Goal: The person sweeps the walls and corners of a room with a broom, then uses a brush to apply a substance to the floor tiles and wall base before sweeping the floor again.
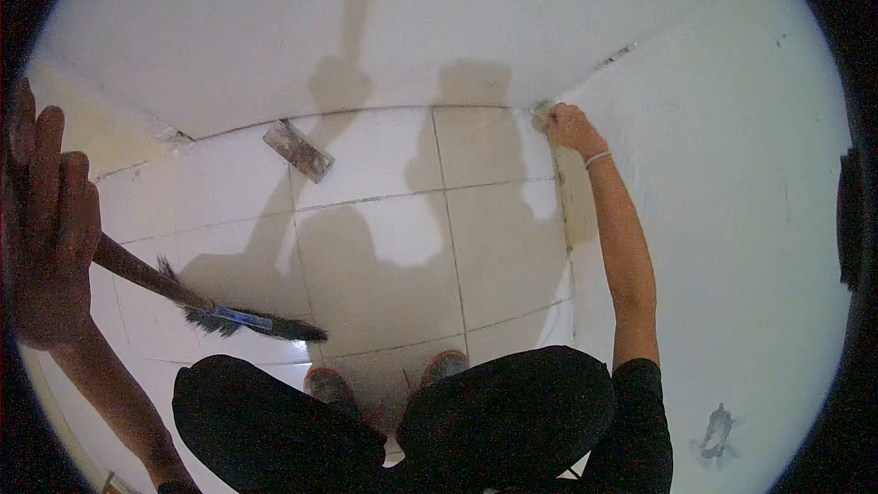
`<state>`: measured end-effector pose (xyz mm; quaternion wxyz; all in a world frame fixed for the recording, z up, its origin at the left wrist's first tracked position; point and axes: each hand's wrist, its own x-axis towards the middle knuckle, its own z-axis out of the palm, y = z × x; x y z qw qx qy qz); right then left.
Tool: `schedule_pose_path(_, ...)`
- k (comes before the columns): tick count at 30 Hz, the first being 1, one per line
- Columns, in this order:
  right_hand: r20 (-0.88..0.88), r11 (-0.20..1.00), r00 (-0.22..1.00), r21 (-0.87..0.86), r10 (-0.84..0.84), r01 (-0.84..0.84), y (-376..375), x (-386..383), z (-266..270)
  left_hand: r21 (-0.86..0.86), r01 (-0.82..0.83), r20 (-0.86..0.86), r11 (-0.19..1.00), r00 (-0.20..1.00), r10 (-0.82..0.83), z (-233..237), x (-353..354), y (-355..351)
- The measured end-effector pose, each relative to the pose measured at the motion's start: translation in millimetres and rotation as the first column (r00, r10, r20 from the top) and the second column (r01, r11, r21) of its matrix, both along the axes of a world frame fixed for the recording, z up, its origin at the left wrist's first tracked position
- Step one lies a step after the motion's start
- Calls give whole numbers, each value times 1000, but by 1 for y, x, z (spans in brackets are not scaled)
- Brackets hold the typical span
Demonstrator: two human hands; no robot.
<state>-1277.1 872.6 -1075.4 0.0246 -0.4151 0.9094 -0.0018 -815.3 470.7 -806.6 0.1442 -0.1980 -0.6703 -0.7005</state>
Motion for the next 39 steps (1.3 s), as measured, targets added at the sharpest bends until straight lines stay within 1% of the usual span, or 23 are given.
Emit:
schedule_pose_path(1, 16, 1000, 1000, 9, 23, -23, -8, 3, -5, -26, -7, -26, 1000, 1000, 6, 2, -4, -3)
schedule_pose_path(2, 36, 999, 999, 19, 41, -42, -12, 6, -9, -56, 87, -21, 995, 996, -88, 3, -6, -15)
schedule_pose_path(4, 158, 999, 986, -4, -52, 54, -19, 6, 24, -65, 157, 1, 985, 988, -158, 3, -1, -24)
schedule_pose_path(5, 220, 995, 971, -9, -94, 98, -23, 3, 35, -47, 132, 13, 990, 991, -132, 3, 5, -25)
schedule_pose_path(8, 42, 993, 999, 120, -19, 14, 3, -25, -10, 19, 62, 20, 998, 998, -62, 1, 14, -20)
schedule_pose_path(10, 38, 1000, 999, 9, -29, 29, -7, -3, -10, 8, 125, 6, 992, 992, -125, 5, 11, -28)
schedule_pose_path(11, 37, 998, 999, -49, -30, 32, -15, 6, -7, -26, 204, 5, 979, 979, -204, 5, 7, -39)
schedule_pose_path(13, 153, 996, 984, 23, -87, 85, -26, 13, 31, -50, 223, 7, 974, 975, -223, 6, 8, -40)
schedule_pose_path(14, 211, 993, 971, 60, -110, 100, -32, 11, 41, -47, 157, 2, 987, 988, -157, 9, 9, -27)
schedule_pose_path(17, -27, 994, 996, 70, 90, -87, -6, -19, -27, 3, 162, -8, 987, 987, -162, 6, 11, -25)
schedule_pose_path(20, 129, 987, 991, -161, 24, -3, -27, 19, 4, -166, 356, 55, 920, 935, -351, 18, 3, -44)
schedule_pose_path(22, -46, 999, 998, 11, 42, -41, -17, 14, 4, -151, 327, 77, 933, 945, -319, 16, 9, -44)
schedule_pose_path(23, -134, 994, 989, 98, 58, -45, -9, 13, 2, -57, 216, 51, 975, 976, -213, 12, 18, -33)
schedule_pose_path(24, 22, 997, 997, -26, 74, -73, -19, 32, 15, -17, 164, 34, 986, 986, -163, 10, 20, -29)
schedule_pose_path(25, 57, 993, 994, -79, 91, -87, -15, 35, 9, 23, 112, 18, 993, 994, -112, 8, 21, -26)
schedule_pose_path(28, 149, 962, 975, -243, 162, -123, -14, 39, -9, -44, 169, -5, 985, 986, -169, 8, 20, -39)
schedule_pose_path(31, 53, 997, 998, -69, -29, 33, -5, 53, 0, -85, 243, 14, 966, 970, -243, 12, 22, -53)
schedule_pose_path(34, -12, 998, 999, 57, 36, -35, 7, 28, -66, -83, 225, -27, 971, 973, -228, 6, 19, -51)
schedule_pose_path(35, -15, 998, 998, -23, 60, -60, 7, 31, -64, -126, 216, -29, 968, 975, -221, 5, 19, -54)
schedule_pose_path(36, -25, 990, 996, -109, 84, -87, 0, 40, -63, 9, 31, -49, 999, 998, -30, 7, 16, -41)
schedule_pose_path(37, -36, 974, 993, -193, 110, -115, -2, 47, -60, 140, -157, -47, 978, 985, 165, 10, 13, -28)
schedule_pose_path(38, -34, 988, 998, -145, 55, -59, 0, 51, -54, 432, -481, 54, 763, 858, 510, 14, 14, 18)
schedule_pose_path(39, -35, 995, 999, -95, 4, -7, 4, 56, -47, 384, -641, 99, 664, 744, 661, 10, 19, 19)
